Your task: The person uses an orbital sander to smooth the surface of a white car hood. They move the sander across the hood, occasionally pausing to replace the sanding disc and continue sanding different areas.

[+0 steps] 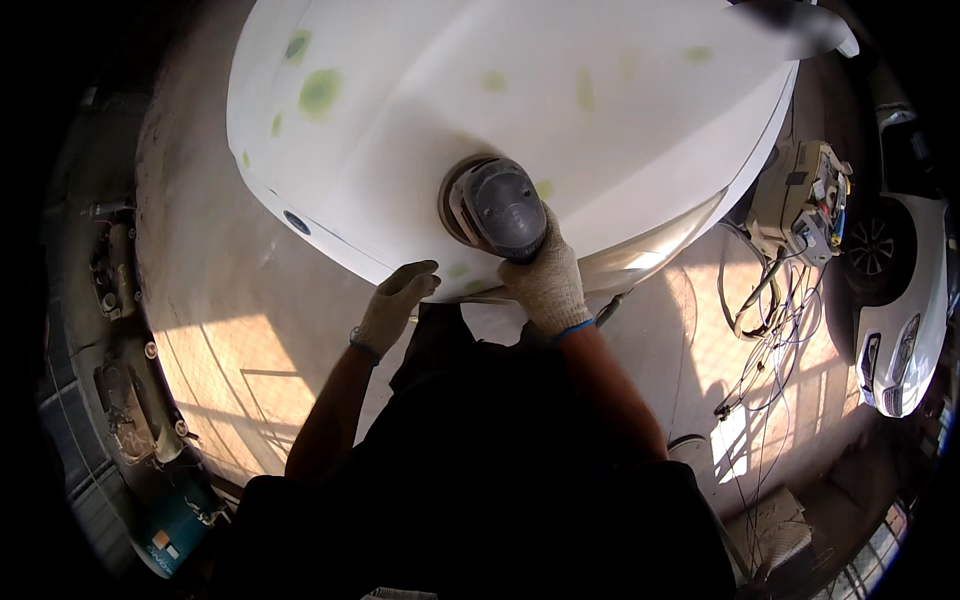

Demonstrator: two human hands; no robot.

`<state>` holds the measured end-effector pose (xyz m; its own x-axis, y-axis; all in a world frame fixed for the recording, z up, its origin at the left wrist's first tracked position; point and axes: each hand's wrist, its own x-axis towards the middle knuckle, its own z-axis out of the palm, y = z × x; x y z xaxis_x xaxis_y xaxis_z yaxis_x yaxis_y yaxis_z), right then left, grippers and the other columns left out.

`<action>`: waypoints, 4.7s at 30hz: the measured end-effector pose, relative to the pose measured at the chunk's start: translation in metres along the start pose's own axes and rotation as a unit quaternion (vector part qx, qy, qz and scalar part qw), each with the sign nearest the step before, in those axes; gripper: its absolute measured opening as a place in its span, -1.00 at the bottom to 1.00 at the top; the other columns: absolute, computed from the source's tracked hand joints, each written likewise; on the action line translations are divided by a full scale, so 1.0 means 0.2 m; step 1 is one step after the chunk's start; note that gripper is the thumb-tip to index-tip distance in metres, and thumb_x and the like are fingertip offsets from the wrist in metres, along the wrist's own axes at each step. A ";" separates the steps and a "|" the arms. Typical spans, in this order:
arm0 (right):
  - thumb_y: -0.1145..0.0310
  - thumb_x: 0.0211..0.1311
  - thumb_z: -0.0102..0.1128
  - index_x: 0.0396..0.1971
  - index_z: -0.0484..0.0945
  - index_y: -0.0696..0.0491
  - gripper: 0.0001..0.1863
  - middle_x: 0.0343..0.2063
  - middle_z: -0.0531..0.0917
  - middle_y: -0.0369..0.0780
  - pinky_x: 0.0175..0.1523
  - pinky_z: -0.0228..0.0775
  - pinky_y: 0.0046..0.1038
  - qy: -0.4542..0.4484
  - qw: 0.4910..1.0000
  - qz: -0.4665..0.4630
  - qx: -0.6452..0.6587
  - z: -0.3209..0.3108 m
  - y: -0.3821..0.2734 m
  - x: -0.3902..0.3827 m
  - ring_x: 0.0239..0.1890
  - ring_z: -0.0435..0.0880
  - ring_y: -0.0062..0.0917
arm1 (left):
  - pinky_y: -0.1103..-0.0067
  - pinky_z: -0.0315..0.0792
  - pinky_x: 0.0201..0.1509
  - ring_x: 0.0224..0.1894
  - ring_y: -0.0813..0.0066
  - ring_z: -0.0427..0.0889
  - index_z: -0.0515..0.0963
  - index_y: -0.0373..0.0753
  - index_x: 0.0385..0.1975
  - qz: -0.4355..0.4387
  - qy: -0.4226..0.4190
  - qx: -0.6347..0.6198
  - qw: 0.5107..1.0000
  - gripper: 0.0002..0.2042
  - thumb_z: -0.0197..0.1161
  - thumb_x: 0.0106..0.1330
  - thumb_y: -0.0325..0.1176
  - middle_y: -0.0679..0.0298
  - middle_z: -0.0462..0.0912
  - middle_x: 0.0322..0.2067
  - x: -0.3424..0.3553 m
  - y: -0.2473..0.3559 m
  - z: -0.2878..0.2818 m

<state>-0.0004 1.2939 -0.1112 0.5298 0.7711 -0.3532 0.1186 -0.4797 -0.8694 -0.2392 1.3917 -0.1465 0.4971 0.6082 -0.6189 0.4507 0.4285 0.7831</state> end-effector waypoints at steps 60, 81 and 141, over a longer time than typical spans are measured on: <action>0.48 0.00 0.33 -0.47 0.64 0.25 -0.86 -0.60 0.66 -0.24 -0.44 0.44 -0.50 0.237 0.953 0.170 -0.078 0.18 -0.42 0.82 -0.58 0.60 -0.62 | 0.25 0.41 0.35 0.28 0.13 0.46 0.62 -0.08 0.17 0.497 0.246 0.417 0.721 -0.52 0.42 0.19 -0.37 0.25 0.54 0.22 1.62 0.58 -0.96; 0.50 -0.03 0.34 -0.43 0.63 0.28 -0.83 -0.62 0.66 -0.20 -0.42 0.52 -0.46 0.242 0.956 0.122 -0.109 0.09 -0.57 1.08 -0.57 0.65 -0.55 | 0.25 0.41 0.34 0.30 0.14 0.46 0.62 -0.09 0.17 0.492 0.259 0.425 0.714 -0.57 0.37 0.26 -0.33 0.25 0.55 0.22 1.63 0.56 -0.93; 0.43 0.01 0.39 -0.16 0.63 0.31 -0.62 -0.35 0.77 -0.06 -0.09 0.64 -0.37 0.188 0.958 0.053 -0.208 0.15 -0.41 0.83 -0.26 0.78 -0.44 | 0.19 0.22 0.50 0.44 0.11 0.33 0.46 -0.15 0.35 0.508 0.174 0.500 0.679 -0.41 0.34 0.30 -0.20 0.19 0.42 0.38 1.59 0.55 -0.89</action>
<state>0.0522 1.4732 -0.1089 0.8129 0.5411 -0.2155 0.3304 -0.7332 -0.5943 -0.1637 1.7511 -0.2453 0.8017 0.4452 0.3988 0.3703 -0.8937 0.2534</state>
